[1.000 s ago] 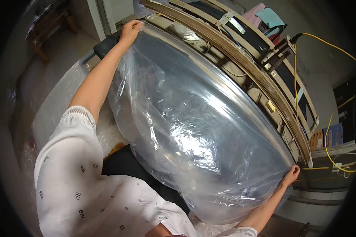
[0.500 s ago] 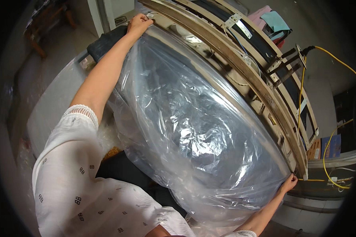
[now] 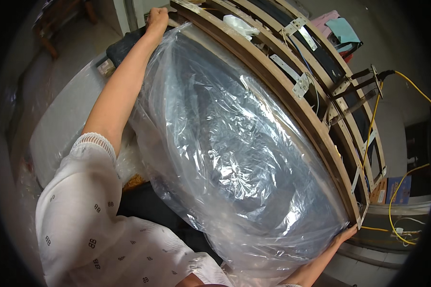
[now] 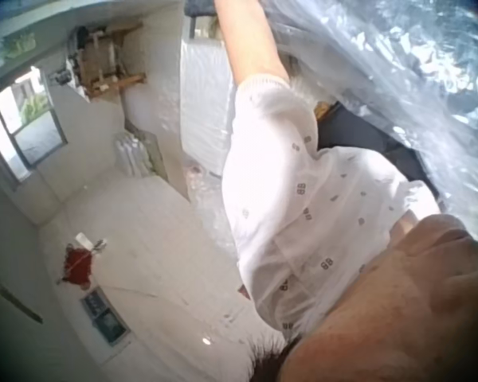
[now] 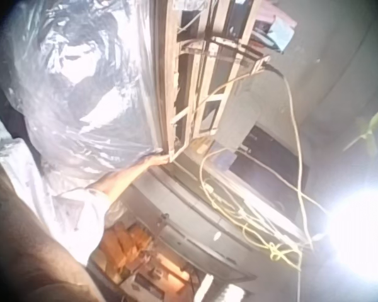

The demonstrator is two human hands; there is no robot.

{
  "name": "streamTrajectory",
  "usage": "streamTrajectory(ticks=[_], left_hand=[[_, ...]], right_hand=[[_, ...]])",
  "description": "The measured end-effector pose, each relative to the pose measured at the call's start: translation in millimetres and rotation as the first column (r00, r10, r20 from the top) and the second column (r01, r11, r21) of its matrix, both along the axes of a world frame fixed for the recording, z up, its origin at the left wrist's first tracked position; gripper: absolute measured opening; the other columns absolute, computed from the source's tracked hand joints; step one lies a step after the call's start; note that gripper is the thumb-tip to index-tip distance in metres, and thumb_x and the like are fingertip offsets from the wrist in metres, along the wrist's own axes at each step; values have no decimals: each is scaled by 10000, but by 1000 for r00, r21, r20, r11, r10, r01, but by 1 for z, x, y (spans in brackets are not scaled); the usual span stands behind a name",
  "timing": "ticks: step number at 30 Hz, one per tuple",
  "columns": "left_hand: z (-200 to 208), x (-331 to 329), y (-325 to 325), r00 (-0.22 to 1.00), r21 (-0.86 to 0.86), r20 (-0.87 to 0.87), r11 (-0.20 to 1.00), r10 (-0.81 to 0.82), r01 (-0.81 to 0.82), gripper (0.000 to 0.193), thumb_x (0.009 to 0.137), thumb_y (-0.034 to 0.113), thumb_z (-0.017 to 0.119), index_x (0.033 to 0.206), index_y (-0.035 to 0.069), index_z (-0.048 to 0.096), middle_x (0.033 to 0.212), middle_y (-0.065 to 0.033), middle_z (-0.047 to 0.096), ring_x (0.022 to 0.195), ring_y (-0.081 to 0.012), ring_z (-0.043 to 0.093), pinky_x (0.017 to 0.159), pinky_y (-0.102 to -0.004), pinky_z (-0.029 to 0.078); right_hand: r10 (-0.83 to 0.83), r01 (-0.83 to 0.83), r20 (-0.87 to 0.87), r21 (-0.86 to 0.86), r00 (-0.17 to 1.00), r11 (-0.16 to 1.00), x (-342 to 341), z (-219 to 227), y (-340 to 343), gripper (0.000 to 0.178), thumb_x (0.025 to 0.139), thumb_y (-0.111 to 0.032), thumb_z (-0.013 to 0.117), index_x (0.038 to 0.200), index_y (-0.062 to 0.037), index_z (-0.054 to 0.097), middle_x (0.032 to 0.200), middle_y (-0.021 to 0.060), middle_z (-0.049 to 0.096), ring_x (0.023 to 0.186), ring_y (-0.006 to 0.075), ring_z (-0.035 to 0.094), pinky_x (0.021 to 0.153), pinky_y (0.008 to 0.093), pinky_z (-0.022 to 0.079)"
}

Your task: The recorder is wrapping a large dark object, likely a plastic or rubber part, in clear plastic sheeting.

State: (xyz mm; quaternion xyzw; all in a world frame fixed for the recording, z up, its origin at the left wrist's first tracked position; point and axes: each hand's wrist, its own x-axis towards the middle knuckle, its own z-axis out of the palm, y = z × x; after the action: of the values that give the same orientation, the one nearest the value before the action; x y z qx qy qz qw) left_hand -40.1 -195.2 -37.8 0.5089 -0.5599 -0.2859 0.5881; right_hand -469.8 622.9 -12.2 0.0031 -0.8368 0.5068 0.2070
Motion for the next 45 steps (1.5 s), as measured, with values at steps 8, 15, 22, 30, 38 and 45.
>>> streamTrajectory(ticks=[8,15,22,30,38,45], left_hand=[[18,-1,57,766,-74,168,767,-620,637,280,860,282,550,849,12,623,839,-61,635,740,-156,570,683,-262,429],[52,62,105,721,-25,-171,735,-671,678,192,913,259,524,878,72,551,756,37,542,496,-8,347,446,-174,265],[50,88,136,665,10,-286,692,-690,722,160,905,252,544,848,104,518,743,49,523,469,6,289,415,-172,197],[46,110,145,653,-55,-277,690,-705,721,160,887,233,586,845,89,531,717,58,511,522,11,338,440,-160,275],[77,120,158,673,-150,-72,675,-736,723,165,818,169,673,907,59,589,766,59,541,734,-15,457,665,-165,367],[91,133,170,632,-72,-262,667,-730,741,167,838,176,644,930,36,647,823,35,595,769,-31,491,698,-185,394]], right_hand=[[78,-109,76,690,994,716,-6,-7,45,428,938,-347,421,1002,58,547,938,127,548,858,228,483,803,342,383],[323,-346,125,282,938,895,93,14,36,282,923,-255,482,809,3,461,768,8,426,737,125,383,688,249,347],[251,-279,125,330,960,902,96,2,73,286,920,-274,492,832,-2,508,773,24,481,716,126,405,677,263,370],[136,-185,175,308,975,933,76,-12,89,411,882,-352,531,948,54,517,886,122,558,786,198,496,745,309,418],[124,-193,225,319,966,928,77,-13,86,446,875,-351,530,1011,73,516,940,155,573,813,223,507,766,334,423],[120,-193,234,317,965,929,75,-16,95,437,866,-338,531,1032,65,517,975,145,568,832,221,512,775,345,428]])
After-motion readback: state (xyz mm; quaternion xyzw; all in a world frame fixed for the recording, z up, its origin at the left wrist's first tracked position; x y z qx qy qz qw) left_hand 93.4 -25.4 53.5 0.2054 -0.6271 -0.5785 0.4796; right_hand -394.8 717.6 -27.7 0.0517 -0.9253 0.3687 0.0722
